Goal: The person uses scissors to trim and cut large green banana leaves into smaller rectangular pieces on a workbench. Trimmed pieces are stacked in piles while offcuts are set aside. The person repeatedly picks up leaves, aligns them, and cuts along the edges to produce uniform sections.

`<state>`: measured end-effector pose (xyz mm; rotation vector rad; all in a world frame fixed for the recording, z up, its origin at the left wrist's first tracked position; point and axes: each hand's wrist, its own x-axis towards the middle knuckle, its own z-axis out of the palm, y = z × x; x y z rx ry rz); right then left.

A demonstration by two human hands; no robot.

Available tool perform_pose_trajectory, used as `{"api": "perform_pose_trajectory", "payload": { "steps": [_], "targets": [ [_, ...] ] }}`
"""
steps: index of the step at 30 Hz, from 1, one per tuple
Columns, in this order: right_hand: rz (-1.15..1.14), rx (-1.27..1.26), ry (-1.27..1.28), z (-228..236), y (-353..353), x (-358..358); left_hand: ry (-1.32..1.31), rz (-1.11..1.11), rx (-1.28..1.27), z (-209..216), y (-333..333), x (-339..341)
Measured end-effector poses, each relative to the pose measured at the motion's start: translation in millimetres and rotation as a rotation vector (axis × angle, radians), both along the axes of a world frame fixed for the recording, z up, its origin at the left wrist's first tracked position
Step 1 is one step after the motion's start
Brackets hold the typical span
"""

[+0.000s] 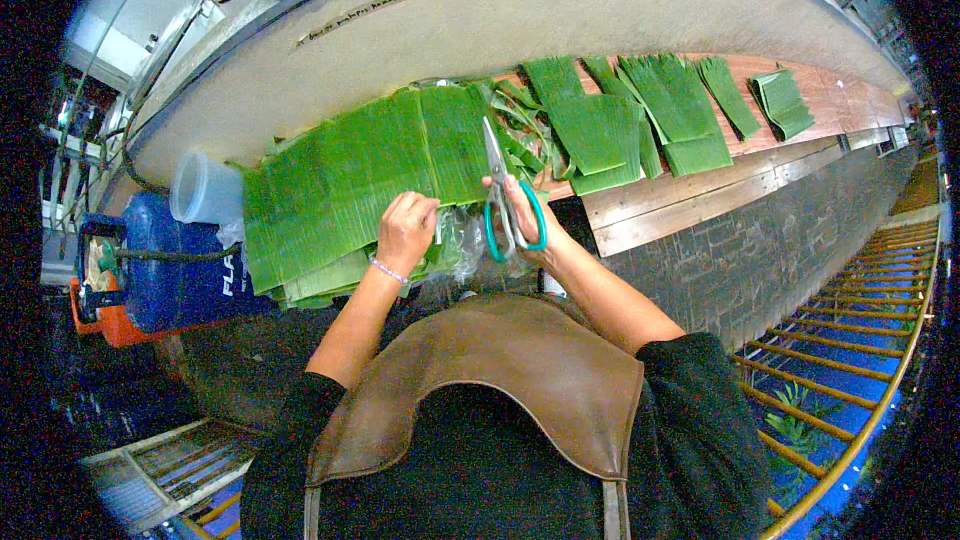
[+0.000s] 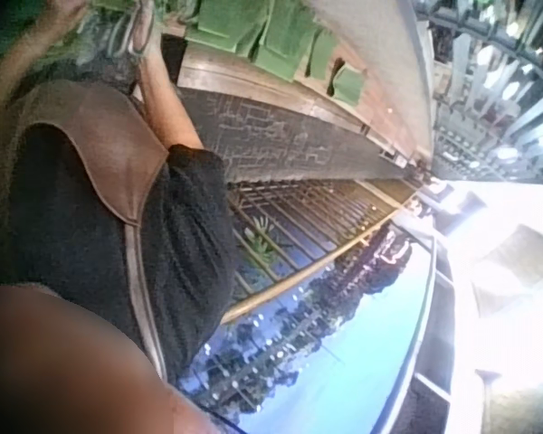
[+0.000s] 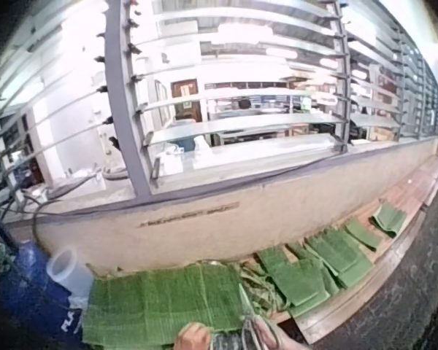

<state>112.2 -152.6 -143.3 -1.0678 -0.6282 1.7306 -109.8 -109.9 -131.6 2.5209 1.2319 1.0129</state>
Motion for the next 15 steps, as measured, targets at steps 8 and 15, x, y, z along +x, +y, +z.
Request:
{"api": "perform_pose_trajectory", "payload": {
  "steps": [8,15],
  "targets": [
    [-0.112,0.140,-0.903,-10.2,30.3,90.4,-0.751,0.531,-0.038,78.3,48.4,-87.5],
    [-0.275,0.056,-0.626,-55.1,47.2,188.6,-1.034,0.565,0.300,183.4,37.6,-143.5]
  ]
}}
